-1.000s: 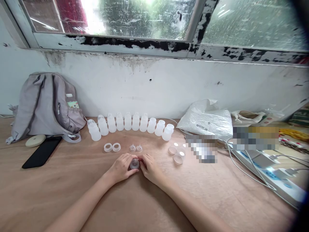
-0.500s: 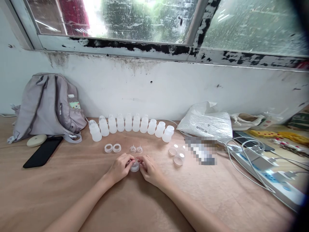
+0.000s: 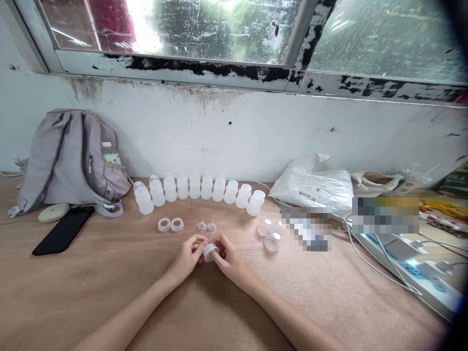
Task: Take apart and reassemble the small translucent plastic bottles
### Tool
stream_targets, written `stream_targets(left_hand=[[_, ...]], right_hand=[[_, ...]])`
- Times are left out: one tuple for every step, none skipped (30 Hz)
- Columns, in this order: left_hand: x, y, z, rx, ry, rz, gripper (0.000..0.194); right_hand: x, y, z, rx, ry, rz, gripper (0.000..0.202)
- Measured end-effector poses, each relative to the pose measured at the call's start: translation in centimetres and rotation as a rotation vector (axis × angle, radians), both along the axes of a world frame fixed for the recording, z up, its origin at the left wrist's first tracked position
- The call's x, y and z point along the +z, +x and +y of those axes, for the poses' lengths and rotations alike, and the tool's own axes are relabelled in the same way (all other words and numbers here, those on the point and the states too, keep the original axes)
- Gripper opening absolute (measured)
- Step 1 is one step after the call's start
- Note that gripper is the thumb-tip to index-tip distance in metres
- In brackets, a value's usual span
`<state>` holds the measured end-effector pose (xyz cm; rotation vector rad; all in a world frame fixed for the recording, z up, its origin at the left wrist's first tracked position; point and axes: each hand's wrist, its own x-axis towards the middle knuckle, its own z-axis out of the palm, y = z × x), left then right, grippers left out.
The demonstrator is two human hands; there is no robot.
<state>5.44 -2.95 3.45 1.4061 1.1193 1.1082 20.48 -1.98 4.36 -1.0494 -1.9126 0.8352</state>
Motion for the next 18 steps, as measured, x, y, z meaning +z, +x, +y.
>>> stream_targets(left_hand=[[0.2,0.0,-0.2,0.009,0.007,0.003,0.03],[0.3,0.1,-0.3,0.015,0.016,0.01,0.031],[0.5,0.2,-0.5,0.013,0.028,0.026,0.031],[0.6,0.2,-0.7,0.002,0.048,0.053,0.031],[0.7,0.3,-0.8,-0.015,0.076,0.09,0.03],[0.7,0.3,-0.9,-0.031,0.112,0.135,0.029],[0.8,0.4,-1.0,-0.043,0.153,0.181,0.028],[0.8,0.4,-1.1,-0.049,0.193,0.222,0.027],[0.7,0.4,-1.1,-0.051,0.228,0.256,0.027],[0.7,0.5,-1.1,-0.051,0.256,0.283,0.026],[0.7,0.5,-1.1,-0.052,0.276,0.302,0.025],[0.6,0.5,-1.1,-0.054,0.29,0.315,0.024],[0.6,0.5,-1.1,-0.058,0.3,0.326,0.023],[0.6,0.5,-1.1,-0.061,0.307,0.336,0.022],[0.7,0.5,-1.1,-0.066,0.312,0.345,0.022],[0.7,0.4,-1.1,-0.07,0.317,0.353,0.021],[0.8,0.4,-1.1,-0.073,0.324,0.36,0.021],[0.8,0.4,-1.2,-0.079,0.334,0.368,0.021]], right_hand=[[-0.1,0.0,0.1,-0.032,-0.014,0.003,0.008],[-0.1,0.0,0.1,-0.058,-0.031,0.004,0.009],[-0.1,0.0,0.2,-0.078,-0.048,0.007,0.009],[-0.2,0.1,0.3,-0.092,-0.063,0.014,0.01],[-0.2,0.2,0.4,-0.101,-0.076,0.025,0.01],[-0.3,0.2,0.5,-0.104,-0.086,0.041,0.01],[-0.4,0.3,0.6,-0.104,-0.096,0.058,0.01],[-0.5,0.3,0.7,-0.104,-0.105,0.075,0.01],[-0.6,0.3,0.8,-0.103,-0.113,0.089,0.01],[-0.7,0.2,0.9,-0.101,-0.12,0.099,0.011],[-0.7,0.1,1.0,-0.102,-0.125,0.105,0.011],[-0.8,0.1,1.0,-0.103,-0.128,0.107,0.011],[-0.8,0.0,1.0,-0.104,-0.128,0.109,0.011],[-0.8,-0.1,1.1,-0.106,-0.126,0.111,0.011],[-0.8,-0.2,1.1,-0.106,-0.125,0.113,0.011],[-0.8,-0.3,1.1,-0.105,-0.123,0.115,0.011],[-0.8,-0.3,1.1,-0.105,-0.122,0.12,0.011],[-0.9,-0.4,1.2,-0.103,-0.123,0.125,0.012]])
